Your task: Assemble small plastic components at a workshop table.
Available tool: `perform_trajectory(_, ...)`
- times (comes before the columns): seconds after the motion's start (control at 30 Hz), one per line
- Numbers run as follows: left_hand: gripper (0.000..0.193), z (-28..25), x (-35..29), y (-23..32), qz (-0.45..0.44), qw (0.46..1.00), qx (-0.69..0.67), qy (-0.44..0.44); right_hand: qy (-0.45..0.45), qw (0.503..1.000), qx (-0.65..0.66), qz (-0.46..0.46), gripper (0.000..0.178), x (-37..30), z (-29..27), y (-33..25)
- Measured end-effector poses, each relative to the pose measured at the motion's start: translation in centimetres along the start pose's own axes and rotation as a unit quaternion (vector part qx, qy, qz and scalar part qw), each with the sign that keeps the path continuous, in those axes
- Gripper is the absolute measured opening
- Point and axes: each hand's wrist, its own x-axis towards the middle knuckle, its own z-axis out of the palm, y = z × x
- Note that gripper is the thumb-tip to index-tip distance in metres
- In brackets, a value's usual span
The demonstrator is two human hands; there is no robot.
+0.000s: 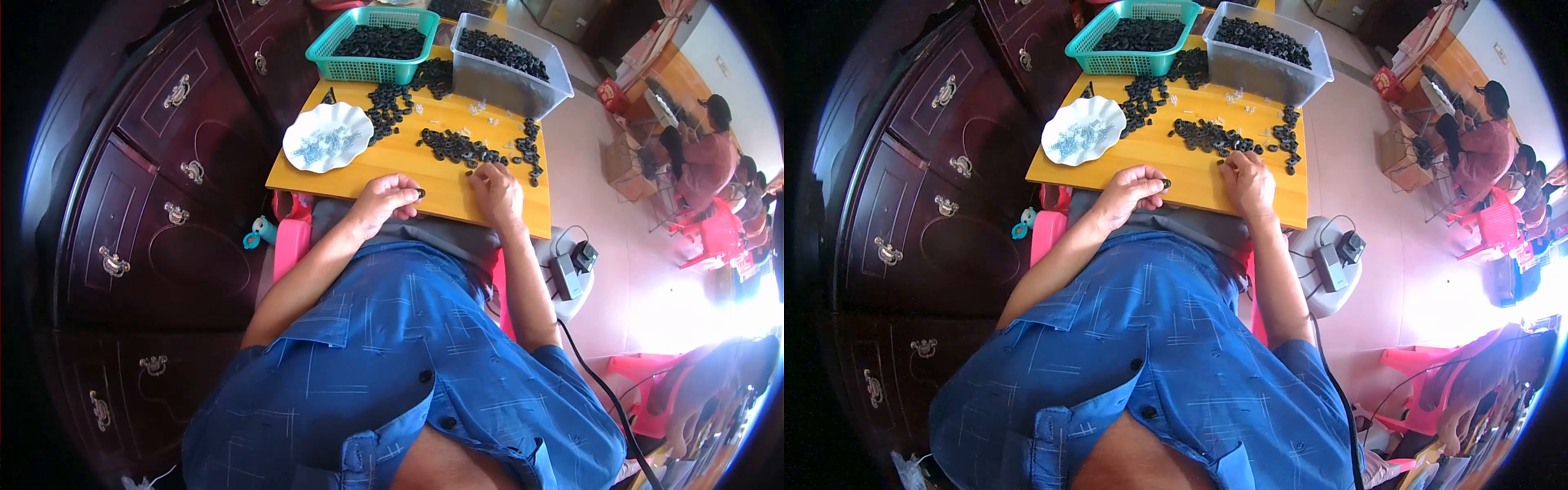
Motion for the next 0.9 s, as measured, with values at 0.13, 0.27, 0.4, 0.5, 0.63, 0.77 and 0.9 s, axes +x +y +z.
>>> perform_trajectory(0.13,0.018,0.0,0.1,0.1,-0.002,1.0,0.004,-0.004,-0.005,1.0,0.01,0.016,0.012,-0.1,-0.3,0.0)
perform_trajectory(0.27,0.017,0.0,0.1,0.0,0.003,1.0,0.016,-0.004,0.004,1.0,0.015,0.018,0.012,-0.2,-0.2,0.1)
perform_trajectory(0.4,0.016,0.5,0.4,-0.1,-0.006,1.0,0.023,0.01,0.016,0.999,-0.012,0.028,0.012,-0.4,0.6,0.3)
perform_trajectory(0.5,0.016,1.2,0.7,-0.1,0.0,0.999,0.029,0.025,0.048,0.998,-0.041,-0.001,0.011,-0.4,1.1,0.4)
perform_trajectory(0.63,0.015,1.4,1.0,-0.6,0.01,0.998,0.043,0.054,0.044,0.998,-0.04,0.001,0.01,-0.4,1.0,-0.1)
perform_trajectory(0.77,0.015,1.4,1.0,-1.3,0.047,0.994,0.084,0.06,0.073,0.997,0.002,0.012,0.007,-0.5,0.5,-0.4)
perform_trajectory(0.9,0.013,1.7,0.3,-0.2,0.043,0.99,0.122,0.057,0.126,0.991,0.028,0.018,0.009,-1.0,0.1,0.0)
